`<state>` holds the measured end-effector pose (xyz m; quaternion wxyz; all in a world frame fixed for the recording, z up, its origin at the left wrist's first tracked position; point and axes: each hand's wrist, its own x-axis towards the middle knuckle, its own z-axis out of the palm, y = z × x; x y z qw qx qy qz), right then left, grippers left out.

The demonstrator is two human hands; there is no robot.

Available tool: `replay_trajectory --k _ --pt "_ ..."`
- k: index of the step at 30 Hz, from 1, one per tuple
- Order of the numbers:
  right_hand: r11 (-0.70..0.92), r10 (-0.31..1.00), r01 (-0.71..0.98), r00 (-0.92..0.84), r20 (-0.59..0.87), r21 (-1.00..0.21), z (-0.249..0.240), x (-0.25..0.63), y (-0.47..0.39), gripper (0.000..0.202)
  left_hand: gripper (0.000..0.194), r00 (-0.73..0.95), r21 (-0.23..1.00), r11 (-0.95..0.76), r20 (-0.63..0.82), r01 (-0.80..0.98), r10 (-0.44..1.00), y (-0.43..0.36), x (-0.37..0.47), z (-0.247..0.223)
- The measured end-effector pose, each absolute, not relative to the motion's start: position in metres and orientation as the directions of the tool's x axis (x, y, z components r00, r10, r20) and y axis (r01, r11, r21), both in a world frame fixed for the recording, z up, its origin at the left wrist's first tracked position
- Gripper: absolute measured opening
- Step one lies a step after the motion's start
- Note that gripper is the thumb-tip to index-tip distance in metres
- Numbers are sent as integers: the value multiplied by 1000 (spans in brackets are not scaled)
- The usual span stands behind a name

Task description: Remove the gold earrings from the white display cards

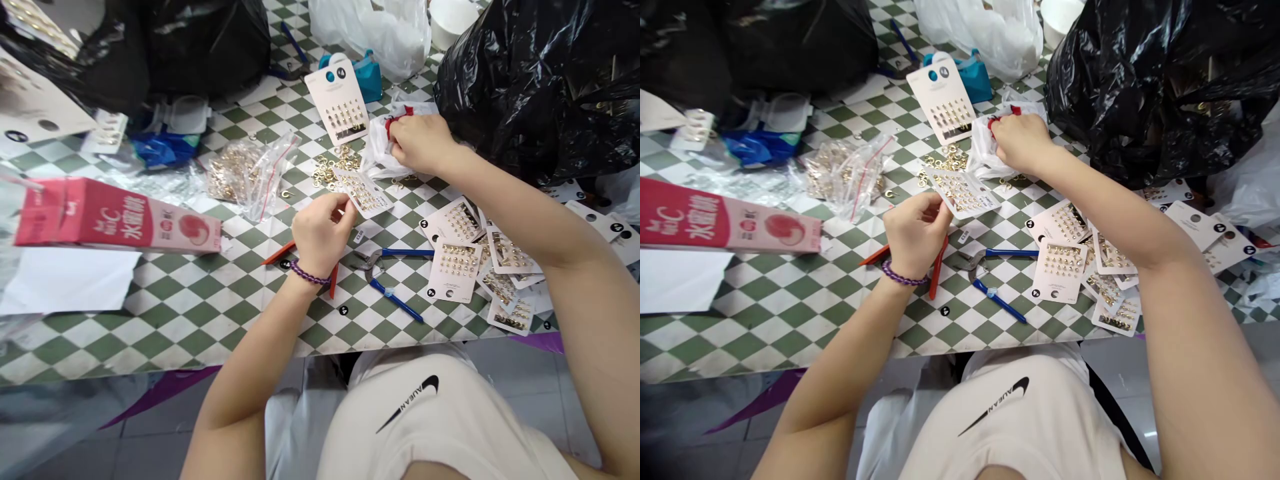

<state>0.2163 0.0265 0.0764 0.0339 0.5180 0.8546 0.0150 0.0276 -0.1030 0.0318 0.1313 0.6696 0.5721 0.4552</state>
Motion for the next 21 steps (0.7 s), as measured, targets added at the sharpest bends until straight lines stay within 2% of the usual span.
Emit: replay_trajectory --k 3,8,16,21 --pt "438 898 897 -436 -57 56 77 216 25 24 19 -123 713 -338 510 615 852 -102 26 33" --pt "444 896 894 -441 -59 57 79 216 20 25 12 -47 554 -513 708 656 705 -105 24 35" --pt "447 895 892 -446 -24 61 74 219 29 25 9 50 572 -604 702 556 711 -117 36 44" --pt "439 898 898 -439 31 26 72 221 30 20 10 108 511 -640 727 574 678 -118 37 45"
